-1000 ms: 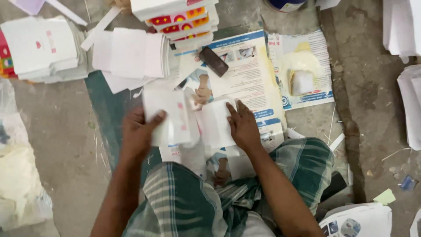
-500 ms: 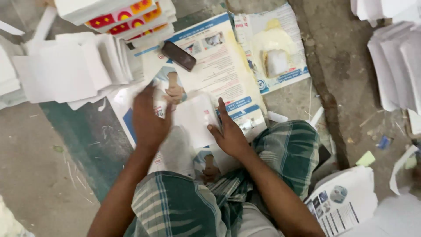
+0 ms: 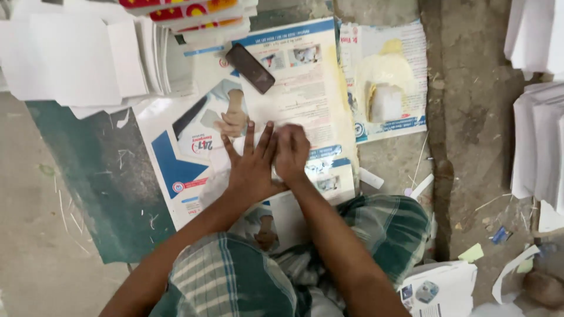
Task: The recorder is folding and gluing paper sheets to assemble gift boxes.
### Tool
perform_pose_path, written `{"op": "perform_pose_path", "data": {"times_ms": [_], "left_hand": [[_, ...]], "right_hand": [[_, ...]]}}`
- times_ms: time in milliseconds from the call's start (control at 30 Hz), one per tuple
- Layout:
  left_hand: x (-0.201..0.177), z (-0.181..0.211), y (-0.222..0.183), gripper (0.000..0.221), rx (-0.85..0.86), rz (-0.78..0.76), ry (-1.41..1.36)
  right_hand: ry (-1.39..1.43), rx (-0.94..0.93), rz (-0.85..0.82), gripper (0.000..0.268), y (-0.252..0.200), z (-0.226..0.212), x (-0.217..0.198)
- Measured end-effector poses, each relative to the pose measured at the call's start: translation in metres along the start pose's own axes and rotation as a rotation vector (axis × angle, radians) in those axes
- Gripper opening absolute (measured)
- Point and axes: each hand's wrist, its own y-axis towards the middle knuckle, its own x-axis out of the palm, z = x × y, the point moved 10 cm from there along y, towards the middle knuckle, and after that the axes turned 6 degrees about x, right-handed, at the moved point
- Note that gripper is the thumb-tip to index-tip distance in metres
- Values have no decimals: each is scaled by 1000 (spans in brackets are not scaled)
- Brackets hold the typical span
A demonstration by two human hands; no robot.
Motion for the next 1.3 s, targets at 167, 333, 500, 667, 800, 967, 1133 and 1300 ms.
{"op": "perform_pose_path", "data": {"times_ms": [167, 333, 500, 667, 800, 967, 1133, 1300], "left_hand": [[-5, -7, 7, 138, -42, 34, -15], [10, -19, 8, 136, -39, 46, -25], [-11, -8, -2, 131, 46, 249, -73], [-8, -30, -3, 153, -259, 38, -133], [-2, -32, -4, 157, -250, 88, -141], [2, -34, 4, 162, -213, -31, -88], [13, -39, -3, 173, -166, -180, -101], [11, -37, 0, 176, -153, -96, -135]], "right_hand": [[-808, -163, -54, 17, 104, -8, 67], [-1393, -353, -53, 70, 148, 33, 120], [-1090, 289, -223, 69, 154, 81, 48], [112, 787, -7, 65, 79, -6, 12], [-588, -78, -237, 53, 48, -111, 35], [-1246, 163, -236, 58, 43, -26, 4], [-1043, 181, -173, 55, -1, -113, -6], [-1236, -313, -226, 42, -65, -71, 11]]}}
